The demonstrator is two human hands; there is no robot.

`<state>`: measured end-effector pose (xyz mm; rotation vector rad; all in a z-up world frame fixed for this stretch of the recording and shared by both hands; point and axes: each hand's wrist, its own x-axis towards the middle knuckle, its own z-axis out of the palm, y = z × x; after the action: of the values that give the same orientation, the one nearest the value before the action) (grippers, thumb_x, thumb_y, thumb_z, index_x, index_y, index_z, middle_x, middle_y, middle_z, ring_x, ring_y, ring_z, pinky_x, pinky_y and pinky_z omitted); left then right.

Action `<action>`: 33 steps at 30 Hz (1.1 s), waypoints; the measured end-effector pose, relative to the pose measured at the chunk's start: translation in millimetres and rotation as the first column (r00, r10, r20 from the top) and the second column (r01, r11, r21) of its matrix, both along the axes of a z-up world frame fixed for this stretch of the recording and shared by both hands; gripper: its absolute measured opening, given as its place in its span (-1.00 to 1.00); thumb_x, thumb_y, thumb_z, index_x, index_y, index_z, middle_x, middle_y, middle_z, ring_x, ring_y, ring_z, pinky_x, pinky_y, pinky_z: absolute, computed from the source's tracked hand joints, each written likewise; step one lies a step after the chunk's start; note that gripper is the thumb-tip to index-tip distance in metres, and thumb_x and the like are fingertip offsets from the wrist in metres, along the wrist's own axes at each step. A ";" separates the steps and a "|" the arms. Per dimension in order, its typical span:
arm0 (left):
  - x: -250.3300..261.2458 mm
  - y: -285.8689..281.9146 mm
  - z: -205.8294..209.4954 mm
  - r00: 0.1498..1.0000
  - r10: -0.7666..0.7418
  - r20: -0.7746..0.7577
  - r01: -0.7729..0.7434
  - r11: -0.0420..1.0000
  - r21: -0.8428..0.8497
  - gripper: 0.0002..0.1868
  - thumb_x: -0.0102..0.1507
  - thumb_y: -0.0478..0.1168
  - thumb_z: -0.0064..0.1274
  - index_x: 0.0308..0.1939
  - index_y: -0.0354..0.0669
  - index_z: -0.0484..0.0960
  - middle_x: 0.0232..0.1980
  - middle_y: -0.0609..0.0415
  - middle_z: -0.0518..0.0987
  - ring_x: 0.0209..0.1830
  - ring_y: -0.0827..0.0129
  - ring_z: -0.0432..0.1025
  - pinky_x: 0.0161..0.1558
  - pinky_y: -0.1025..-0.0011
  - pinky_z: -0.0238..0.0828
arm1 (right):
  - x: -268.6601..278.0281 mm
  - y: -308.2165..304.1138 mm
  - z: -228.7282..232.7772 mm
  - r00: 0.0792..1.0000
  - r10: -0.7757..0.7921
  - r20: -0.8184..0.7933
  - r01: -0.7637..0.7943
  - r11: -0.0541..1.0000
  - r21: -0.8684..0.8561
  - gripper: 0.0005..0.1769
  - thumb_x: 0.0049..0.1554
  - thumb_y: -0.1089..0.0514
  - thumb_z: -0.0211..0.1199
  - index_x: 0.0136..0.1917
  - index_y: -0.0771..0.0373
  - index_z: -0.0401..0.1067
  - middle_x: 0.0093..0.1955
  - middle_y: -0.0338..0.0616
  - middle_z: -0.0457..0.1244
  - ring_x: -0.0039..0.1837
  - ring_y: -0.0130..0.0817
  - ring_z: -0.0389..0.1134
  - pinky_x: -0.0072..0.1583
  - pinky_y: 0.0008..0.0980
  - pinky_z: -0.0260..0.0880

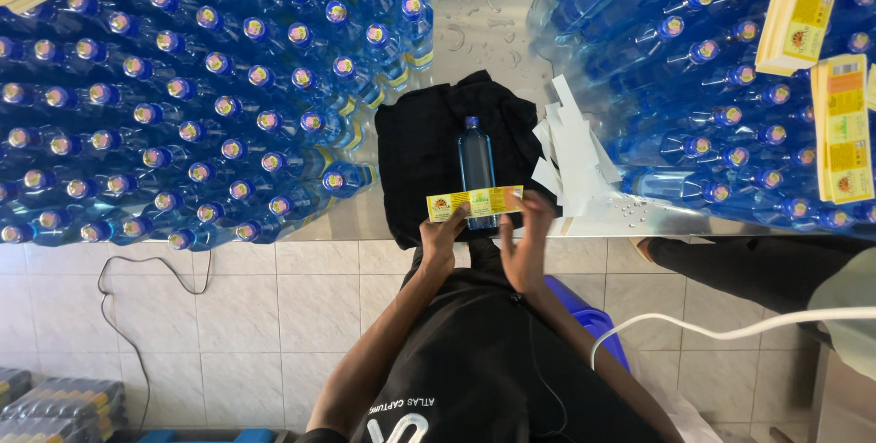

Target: The person applies yellow labels to clear plastic water bottles. They pick up a bottle, wrap a label around it, and place it on a stack of similar bottles. The person repeats this process for multiple bottles throughout the video.

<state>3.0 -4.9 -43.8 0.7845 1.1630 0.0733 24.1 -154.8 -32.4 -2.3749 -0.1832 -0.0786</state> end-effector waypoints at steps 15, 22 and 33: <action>2.0 7.7 5.4 1.000 0.028 -0.003 -0.028 0.999 -0.024 -0.56 0.04 -0.31 0.68 -0.27 -0.39 0.65 -0.35 -0.06 0.65 -0.36 0.26 0.63 -0.14 0.25 0.68 | 42.7 36.3 -15.1 0.700 0.073 -0.711 0.045 0.988 0.146 0.09 0.31 -0.42 0.26 0.81 0.22 -0.03 0.74 0.28 0.05 0.72 0.20 0.07 0.62 0.09 0.17; -9.6 24.0 48.6 0.997 -0.082 -0.002 0.081 0.981 0.178 -0.64 0.10 -0.26 0.64 -0.20 -0.31 0.75 -0.42 -0.01 0.70 -0.43 0.41 0.61 -0.25 0.36 0.60 | 48.7 54.4 -26.0 0.600 0.239 -0.763 0.279 0.832 0.480 -0.23 0.27 0.01 0.49 0.62 0.32 0.33 0.33 0.18 0.36 0.31 -0.03 0.41 0.25 -0.03 0.38; -27.0 25.0 108.5 0.843 -0.510 0.171 0.086 0.442 0.893 -0.46 0.38 -0.38 0.19 0.46 -0.32 0.54 0.49 -0.29 0.55 0.57 -0.16 0.34 0.54 0.02 0.31 | 55.0 67.7 55.8 0.776 0.387 -0.499 0.347 0.398 0.849 -0.25 0.21 0.28 0.44 0.59 0.16 0.23 0.38 0.01 0.35 0.30 -0.21 0.46 0.19 -0.30 0.49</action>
<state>-23.9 20.2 64.7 1.7969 0.4569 0.5448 79.1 -87.2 23.4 -1.0998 0.1577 0.5375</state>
